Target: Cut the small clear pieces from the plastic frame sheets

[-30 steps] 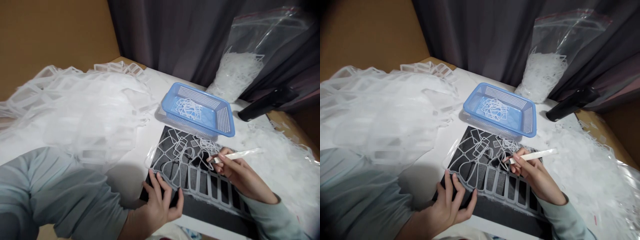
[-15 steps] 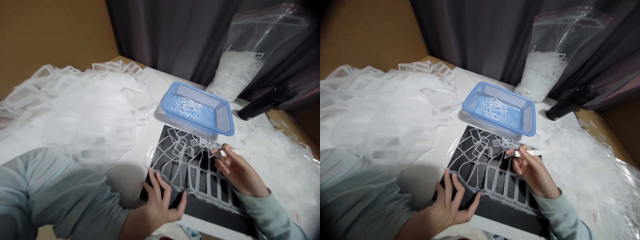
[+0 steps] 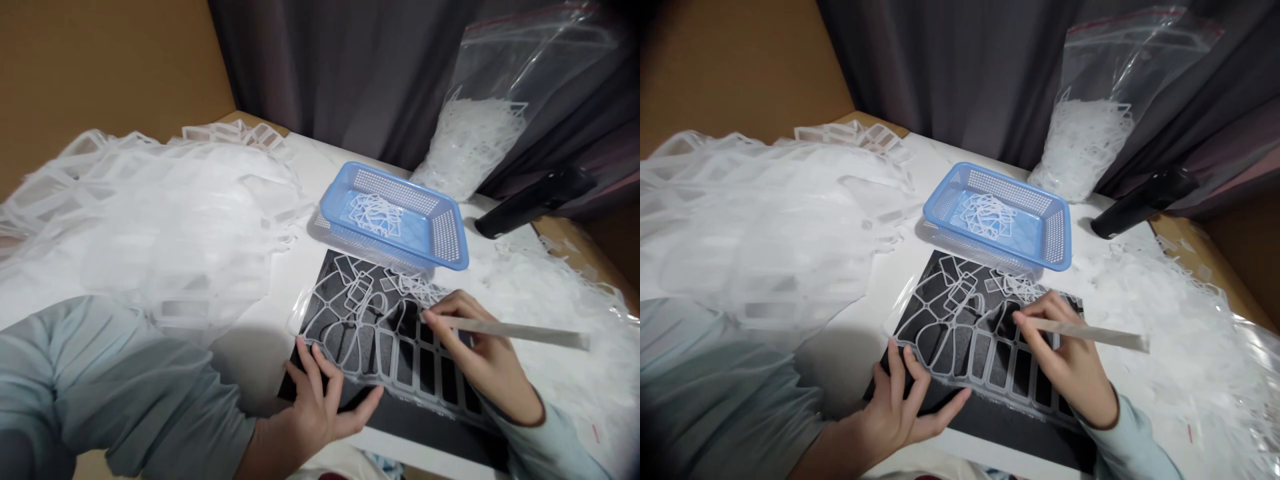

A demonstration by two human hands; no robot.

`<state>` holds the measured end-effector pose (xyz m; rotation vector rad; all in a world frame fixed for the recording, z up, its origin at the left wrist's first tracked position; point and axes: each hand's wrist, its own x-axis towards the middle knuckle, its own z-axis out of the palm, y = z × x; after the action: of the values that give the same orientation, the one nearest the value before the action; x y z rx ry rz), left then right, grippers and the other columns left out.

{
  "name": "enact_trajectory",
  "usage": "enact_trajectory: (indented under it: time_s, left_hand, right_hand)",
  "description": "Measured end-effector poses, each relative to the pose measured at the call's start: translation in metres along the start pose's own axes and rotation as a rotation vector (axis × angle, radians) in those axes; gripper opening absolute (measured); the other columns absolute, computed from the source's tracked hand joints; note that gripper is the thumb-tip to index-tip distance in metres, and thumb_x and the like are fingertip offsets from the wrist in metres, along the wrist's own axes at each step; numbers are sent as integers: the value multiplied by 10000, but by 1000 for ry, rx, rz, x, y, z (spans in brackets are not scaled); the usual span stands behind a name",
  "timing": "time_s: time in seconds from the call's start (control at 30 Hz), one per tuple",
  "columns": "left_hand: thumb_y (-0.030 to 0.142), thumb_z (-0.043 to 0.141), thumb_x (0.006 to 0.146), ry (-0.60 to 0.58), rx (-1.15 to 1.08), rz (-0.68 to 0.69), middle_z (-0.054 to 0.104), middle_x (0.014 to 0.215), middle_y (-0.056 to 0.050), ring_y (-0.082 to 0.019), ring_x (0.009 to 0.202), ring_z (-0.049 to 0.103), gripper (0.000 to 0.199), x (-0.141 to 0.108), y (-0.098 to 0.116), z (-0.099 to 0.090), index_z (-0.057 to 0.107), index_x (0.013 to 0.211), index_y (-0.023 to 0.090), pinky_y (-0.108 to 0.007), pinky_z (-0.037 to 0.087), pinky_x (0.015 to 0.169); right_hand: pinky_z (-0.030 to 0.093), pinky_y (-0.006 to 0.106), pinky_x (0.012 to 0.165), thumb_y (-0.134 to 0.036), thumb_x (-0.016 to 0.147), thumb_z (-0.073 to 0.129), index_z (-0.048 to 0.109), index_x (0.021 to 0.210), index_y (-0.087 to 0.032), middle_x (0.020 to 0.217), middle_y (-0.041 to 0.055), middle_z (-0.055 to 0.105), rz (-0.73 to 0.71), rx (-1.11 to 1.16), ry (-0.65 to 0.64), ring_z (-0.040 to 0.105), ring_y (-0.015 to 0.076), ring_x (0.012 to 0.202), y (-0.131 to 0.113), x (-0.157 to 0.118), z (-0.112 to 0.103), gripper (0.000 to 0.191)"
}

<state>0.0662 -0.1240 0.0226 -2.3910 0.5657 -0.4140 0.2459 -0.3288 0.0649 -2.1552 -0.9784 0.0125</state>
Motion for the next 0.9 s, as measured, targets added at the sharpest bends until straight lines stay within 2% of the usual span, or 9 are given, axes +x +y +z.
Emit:
enact_trajectory:
  time_s: [0.13,0.27,0.33,0.5,0.73,0.9]
  left_hand:
    - [445,290,1016,29,-20,-32,705,872,-107,-334,822,720,566,1,2,1,58,1489,238,-424,517,602]
    - [487,338,1003,48,-24,-66,704,873,-115,-344,832,716,627,1,5,3,43,1490,225,-434,511,621]
    - [479,355,995,36,-7,-53,698,897,-126,-343,838,714,635,0,6,3,74,1499,214,-427,506,626]
    - [441,389,973,64,-37,-38,689,898,-154,-364,815,706,526,0,3,3,292,1410,166,-435,493,603]
    - [461,382,971,68,-59,-42,685,908,-160,-375,825,704,495,1,2,2,322,1371,175,-438,486,597]
    - [470,387,978,51,-96,-52,691,911,-163,-386,831,703,465,1,2,0,342,1341,183,-442,486,595]
  right_hand:
    - [432,282,667,-193,978,542,552,807,-182,791,14,562,30,286,-307,559,141,733,-15,-11,13,172]
    - [458,278,658,-195,984,515,569,860,-171,814,39,602,48,370,-407,587,149,740,-23,-19,25,137]
    - [474,282,672,-195,979,521,582,875,-170,833,51,621,32,363,-418,600,157,758,-24,-20,28,124]
    - [489,295,692,-178,976,520,592,867,-174,836,63,628,-37,315,-403,604,170,785,-25,-19,29,132]
    - [493,296,690,-121,962,515,579,912,-172,846,57,631,-110,300,-359,603,162,772,-29,-19,29,95]
    - [514,305,702,-68,946,498,579,966,-145,874,82,641,-337,87,-286,595,176,793,-32,-24,34,113]
